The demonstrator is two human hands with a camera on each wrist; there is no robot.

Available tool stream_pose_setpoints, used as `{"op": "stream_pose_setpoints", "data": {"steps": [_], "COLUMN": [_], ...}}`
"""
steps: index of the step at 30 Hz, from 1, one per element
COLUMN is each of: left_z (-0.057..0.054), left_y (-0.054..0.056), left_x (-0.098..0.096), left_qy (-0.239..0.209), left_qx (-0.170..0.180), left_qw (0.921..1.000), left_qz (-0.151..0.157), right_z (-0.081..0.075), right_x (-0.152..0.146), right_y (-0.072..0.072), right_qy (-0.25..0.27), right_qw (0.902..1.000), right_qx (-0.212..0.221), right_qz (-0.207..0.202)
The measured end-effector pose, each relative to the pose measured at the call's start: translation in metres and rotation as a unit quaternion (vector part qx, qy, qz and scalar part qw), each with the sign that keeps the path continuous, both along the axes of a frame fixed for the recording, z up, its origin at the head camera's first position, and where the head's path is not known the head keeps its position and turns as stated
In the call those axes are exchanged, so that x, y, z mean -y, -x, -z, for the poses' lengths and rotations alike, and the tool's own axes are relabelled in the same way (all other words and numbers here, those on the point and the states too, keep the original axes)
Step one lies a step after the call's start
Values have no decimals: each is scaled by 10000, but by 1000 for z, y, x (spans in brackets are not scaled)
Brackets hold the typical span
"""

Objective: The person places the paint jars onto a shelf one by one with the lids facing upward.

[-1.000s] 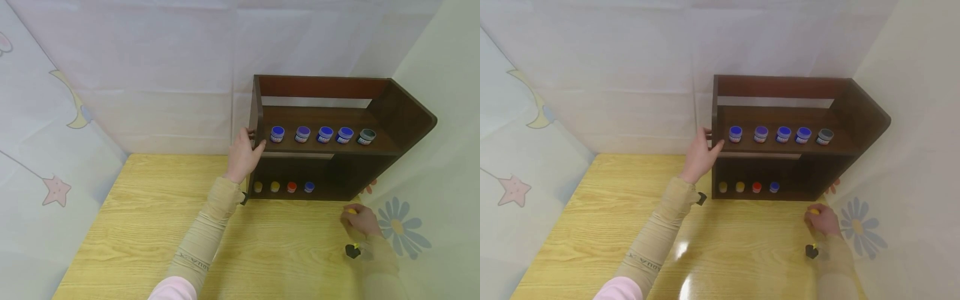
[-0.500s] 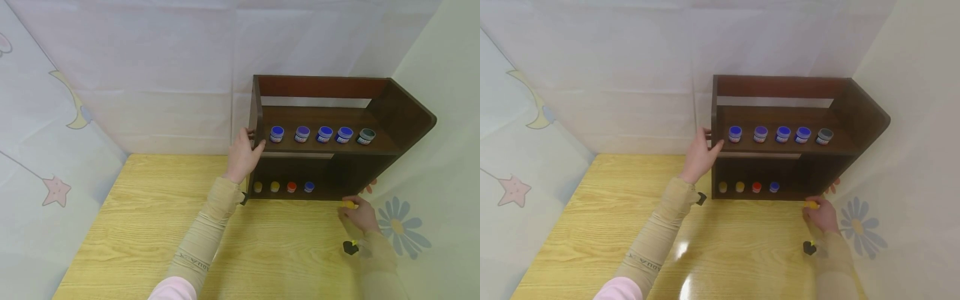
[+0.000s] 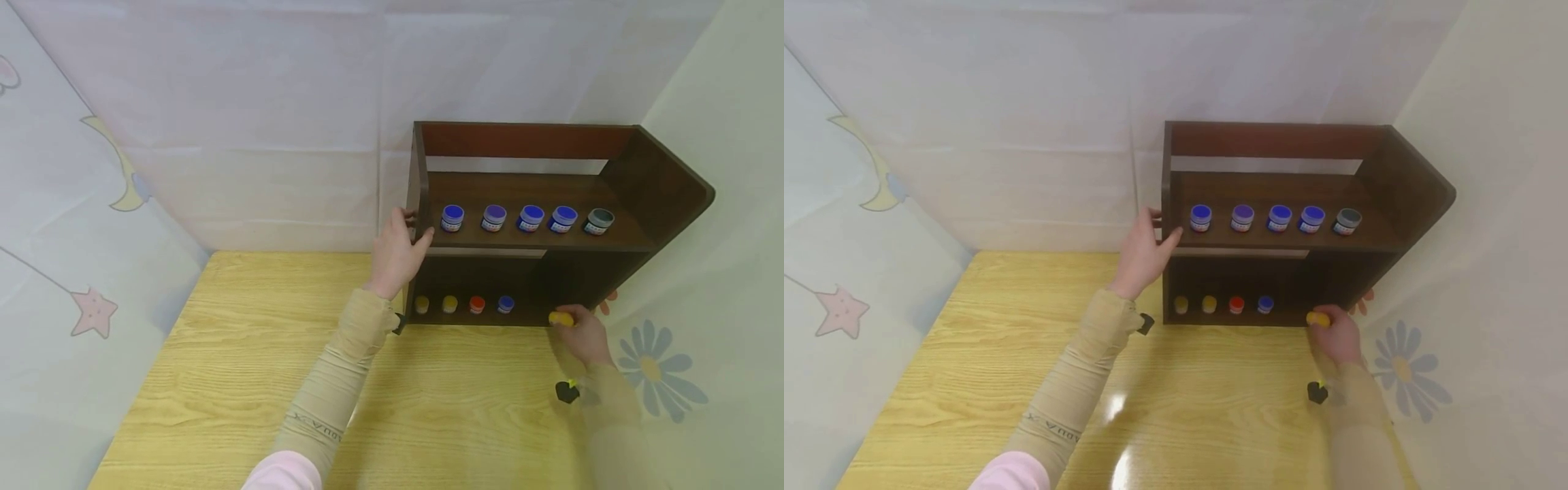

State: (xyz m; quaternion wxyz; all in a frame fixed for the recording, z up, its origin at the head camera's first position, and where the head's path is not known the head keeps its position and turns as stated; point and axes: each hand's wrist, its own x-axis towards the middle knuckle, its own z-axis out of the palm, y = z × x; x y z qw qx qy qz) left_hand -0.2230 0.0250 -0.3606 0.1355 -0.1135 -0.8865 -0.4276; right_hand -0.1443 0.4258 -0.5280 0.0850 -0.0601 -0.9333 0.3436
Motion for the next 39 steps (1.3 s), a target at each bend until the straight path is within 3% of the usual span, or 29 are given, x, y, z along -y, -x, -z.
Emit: {"op": "stream_pose_setpoints", "data": {"steps": [16,27,39], "left_z": [1,1,0], "left_y": [1,1,0], "left_x": [-1,-1,-1], "left_qy": [-50,-35,-54], "left_qx": [-56,-53,-27], "left_qw": [10000,10000,9999], "left_qz": [-35,-19,-94], "right_z": [-14,-17,-1], "right_x": [5,5,3], "right_y": [25,46,62], "right_qy": [102,-226,-77], "right_qw": [9997,9996,9991], "right_qx": [-58,-89,407], "right_qz": [219,-141,-45]}}
